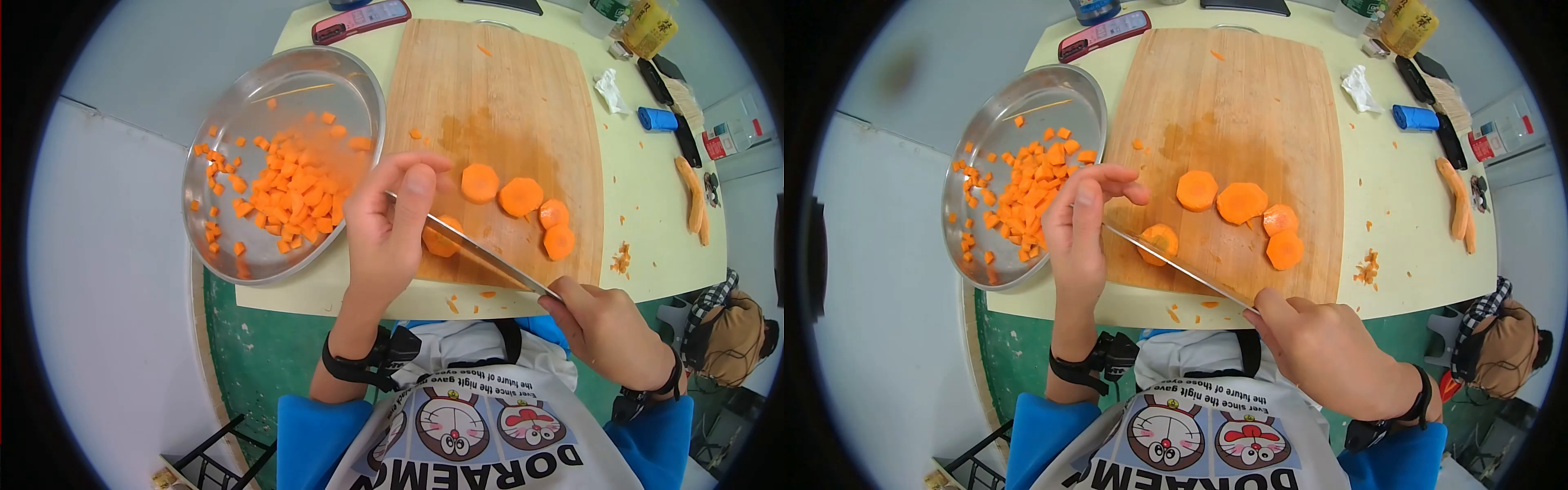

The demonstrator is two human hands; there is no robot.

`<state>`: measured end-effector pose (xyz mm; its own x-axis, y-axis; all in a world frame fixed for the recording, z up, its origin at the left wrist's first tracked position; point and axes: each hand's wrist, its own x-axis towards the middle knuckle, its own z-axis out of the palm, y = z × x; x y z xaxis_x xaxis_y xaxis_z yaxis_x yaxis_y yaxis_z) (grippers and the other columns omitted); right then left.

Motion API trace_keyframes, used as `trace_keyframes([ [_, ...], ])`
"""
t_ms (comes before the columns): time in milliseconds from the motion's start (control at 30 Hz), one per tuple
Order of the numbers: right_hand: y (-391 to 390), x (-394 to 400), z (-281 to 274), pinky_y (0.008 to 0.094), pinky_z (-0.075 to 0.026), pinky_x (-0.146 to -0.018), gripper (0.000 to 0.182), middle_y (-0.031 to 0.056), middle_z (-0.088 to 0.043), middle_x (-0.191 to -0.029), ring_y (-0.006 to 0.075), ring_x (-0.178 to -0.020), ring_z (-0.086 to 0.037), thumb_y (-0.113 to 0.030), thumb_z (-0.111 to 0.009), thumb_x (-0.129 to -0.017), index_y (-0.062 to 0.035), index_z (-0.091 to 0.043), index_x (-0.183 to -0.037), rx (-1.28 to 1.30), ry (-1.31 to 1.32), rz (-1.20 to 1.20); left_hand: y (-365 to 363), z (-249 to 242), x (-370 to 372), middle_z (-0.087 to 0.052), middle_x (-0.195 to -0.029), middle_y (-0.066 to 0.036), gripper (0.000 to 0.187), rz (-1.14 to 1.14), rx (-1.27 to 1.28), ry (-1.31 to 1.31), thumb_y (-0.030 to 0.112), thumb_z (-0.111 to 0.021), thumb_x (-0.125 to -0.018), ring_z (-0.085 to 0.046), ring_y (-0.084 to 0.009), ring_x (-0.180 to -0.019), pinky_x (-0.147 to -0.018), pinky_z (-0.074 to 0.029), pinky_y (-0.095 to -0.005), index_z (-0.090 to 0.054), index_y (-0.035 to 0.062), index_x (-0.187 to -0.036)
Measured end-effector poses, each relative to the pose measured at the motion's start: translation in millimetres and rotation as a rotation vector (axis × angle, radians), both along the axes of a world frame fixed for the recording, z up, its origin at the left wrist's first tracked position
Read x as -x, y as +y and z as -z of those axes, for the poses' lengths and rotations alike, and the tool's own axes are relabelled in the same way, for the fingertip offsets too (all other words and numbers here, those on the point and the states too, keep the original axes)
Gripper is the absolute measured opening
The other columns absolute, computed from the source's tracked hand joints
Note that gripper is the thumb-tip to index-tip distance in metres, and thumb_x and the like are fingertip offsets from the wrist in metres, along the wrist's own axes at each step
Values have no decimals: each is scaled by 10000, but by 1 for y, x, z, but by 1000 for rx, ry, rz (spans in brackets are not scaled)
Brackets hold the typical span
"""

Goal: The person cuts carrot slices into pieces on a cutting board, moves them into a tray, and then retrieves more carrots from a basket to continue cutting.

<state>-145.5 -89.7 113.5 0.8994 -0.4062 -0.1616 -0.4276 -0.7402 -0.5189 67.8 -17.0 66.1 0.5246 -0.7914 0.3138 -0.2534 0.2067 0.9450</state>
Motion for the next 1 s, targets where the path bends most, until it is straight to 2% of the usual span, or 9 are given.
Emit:
trace_keyframes([
  [233, 0, -1, 2, 389, -427, -388, 193, 130, -503, -520, 323, -442, -522, -154, -534, -873, -27, -426, -775, 4, 19, -9, 0, 3, -4, -601, -753, -100, 345, 25, -25, 12, 213, -370, -943, -576, -149, -753, -749, -438, -274, -574, -63, -917],
  [433, -1, 0, 6, 380, -439, -396, 167, 120, -505, -533, 314, -448, -531, -134, -530, -865, -20, -423, -806, 2, 60, -30, -1, 0, -4, -548, -677, -69, 303, 79, -65, 99, 195, -413, -900, -508, -116, -643, -632, -401, -245, -555, -36, -765],
  [500, -1, -1, 5, 376, -443, -397, 160, 117, -507, -537, 308, -451, -537, -125, -530, -861, -17, -422, -814, -6, 81, -37, -1, 0, -5, -509, -636, -69, 287, 85, -86, 139, 182, -422, -871, -458, -106, -594, -572, -366, -237, -506, -15, -678],
  [600, 0, -4, -1, 388, -421, -421, 160, 151, -514, -590, 339, -487, -534, -78, -568, -842, -22, -419, -826, -46, 138, -17, 0, 1, -8, -488, -613, -77, 278, 92, -114, 177, 166, -416, -847, -422, -102, -568, -539, -337, -231, -465, -4, -632],
  [800, -1, -7, -3, 388, -415, -391, 170, 143, -503, -548, 335, -442, -519, -76, -563, -843, -17, -405, -826, -46, 152, -48, -2, 5, -9, -485, -614, -84, 266, 69, -127, 193, 159, -408, -813, -386, -95, -555, -530, -304, -225, -419, 9, -593],
  [867, -1, -9, -5, 363, -445, -399, 152, 128, -521, -542, 287, -462, -556, -93, -520, -852, 11, -413, -822, -20, 184, -100, -3, 4, -8, -485, -615, -86, 267, 54, -135, 210, 159, -407, -813, -384, -96, -557, -532, -304, -226, -418, 11, -592],
  [1000, -3, -12, -8, 373, -442, -404, 151, 140, -525, -543, 307, -474, -559, -90, -511, -858, 12, -406, -820, -35, 225, -94, -4, 7, -10, -484, -617, -90, 269, 48, -137, 197, 159, -404, -816, -382, -99, -568, -543, -304, -227, -414, 14, -590],
])
